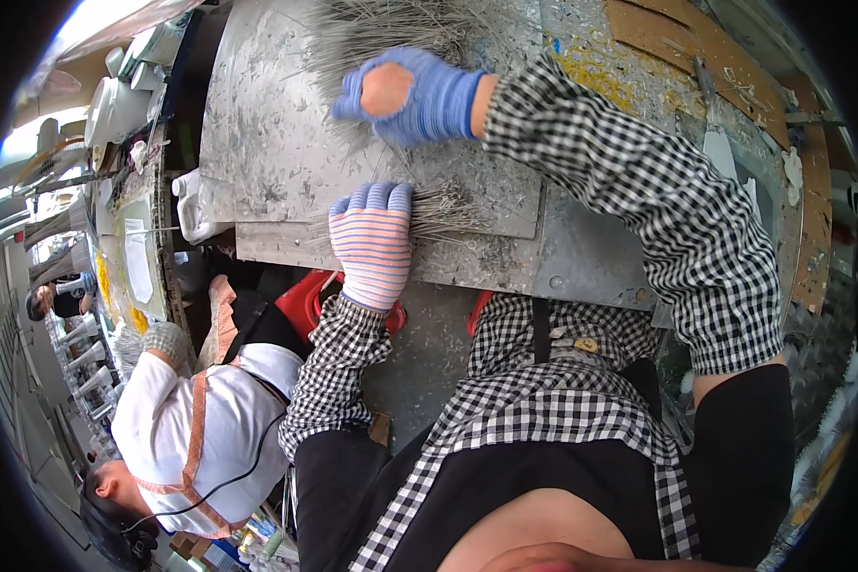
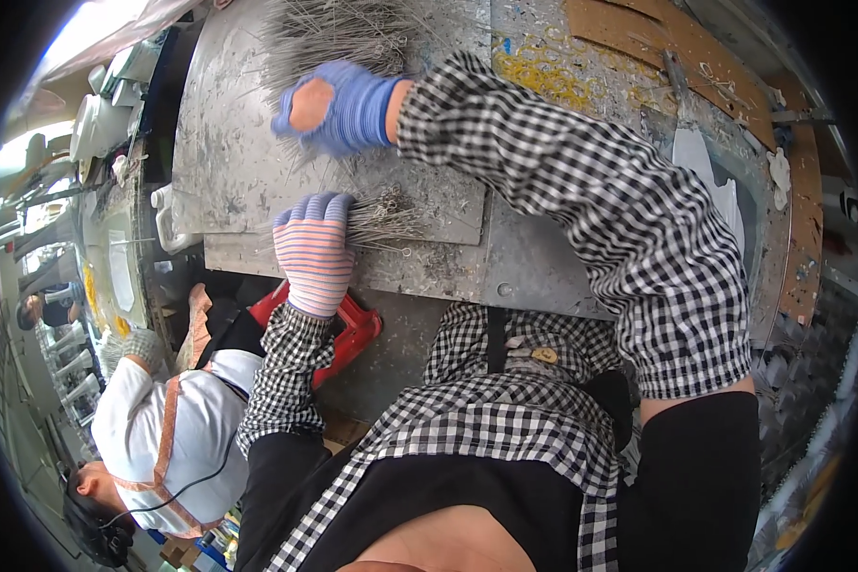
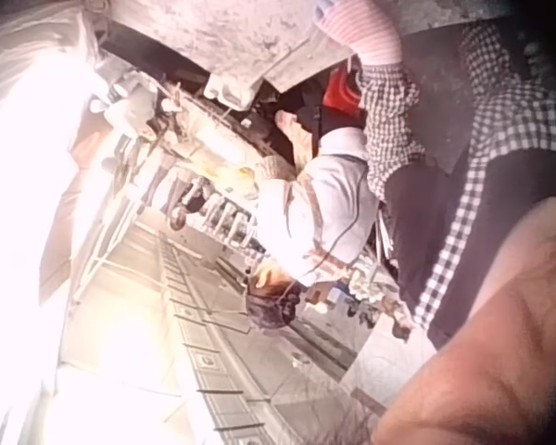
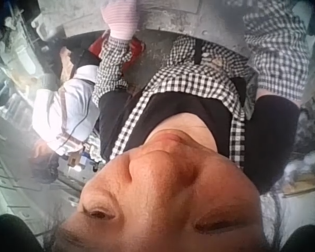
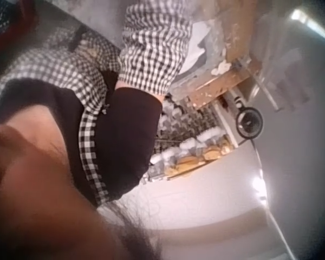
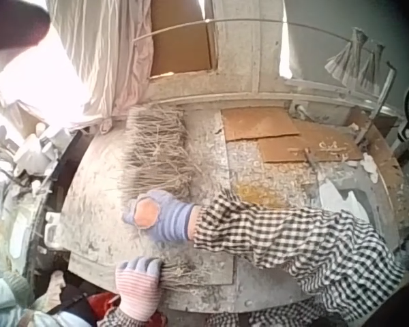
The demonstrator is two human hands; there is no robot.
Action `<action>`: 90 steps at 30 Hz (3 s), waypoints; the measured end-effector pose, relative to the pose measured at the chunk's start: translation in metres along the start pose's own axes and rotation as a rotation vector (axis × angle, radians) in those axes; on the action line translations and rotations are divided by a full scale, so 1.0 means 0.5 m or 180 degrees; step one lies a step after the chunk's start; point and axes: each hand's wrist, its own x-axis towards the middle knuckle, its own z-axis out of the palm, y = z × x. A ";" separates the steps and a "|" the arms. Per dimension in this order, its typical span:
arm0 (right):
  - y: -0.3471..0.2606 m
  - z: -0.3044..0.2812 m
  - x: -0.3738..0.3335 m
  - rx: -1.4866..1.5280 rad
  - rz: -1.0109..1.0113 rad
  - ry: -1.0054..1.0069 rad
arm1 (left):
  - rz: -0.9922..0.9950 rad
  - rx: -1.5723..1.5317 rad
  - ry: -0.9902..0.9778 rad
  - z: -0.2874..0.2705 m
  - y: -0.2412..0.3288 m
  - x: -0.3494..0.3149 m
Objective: Gathering, bundling, and applying adhesive to bunches of bristles to manufacture brush heads.
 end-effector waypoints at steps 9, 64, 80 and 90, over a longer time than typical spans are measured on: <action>-0.007 0.103 -0.039 0.0417 -0.0282 0.0014 | 0.0120 0.0059 -0.0069 -0.006 0.019 -0.020; -0.356 -0.052 -0.584 0.4380 0.1376 0.1405 | 0.0387 -0.4976 -0.2423 0.069 0.395 -0.135; -0.248 -0.216 -0.526 -0.0232 0.0549 0.1042 | 0.1468 -0.3442 0.0325 0.152 0.424 0.084; -0.252 -0.274 -0.433 0.0217 0.0386 -0.0007 | 0.1168 -0.2811 0.1382 0.015 0.408 0.058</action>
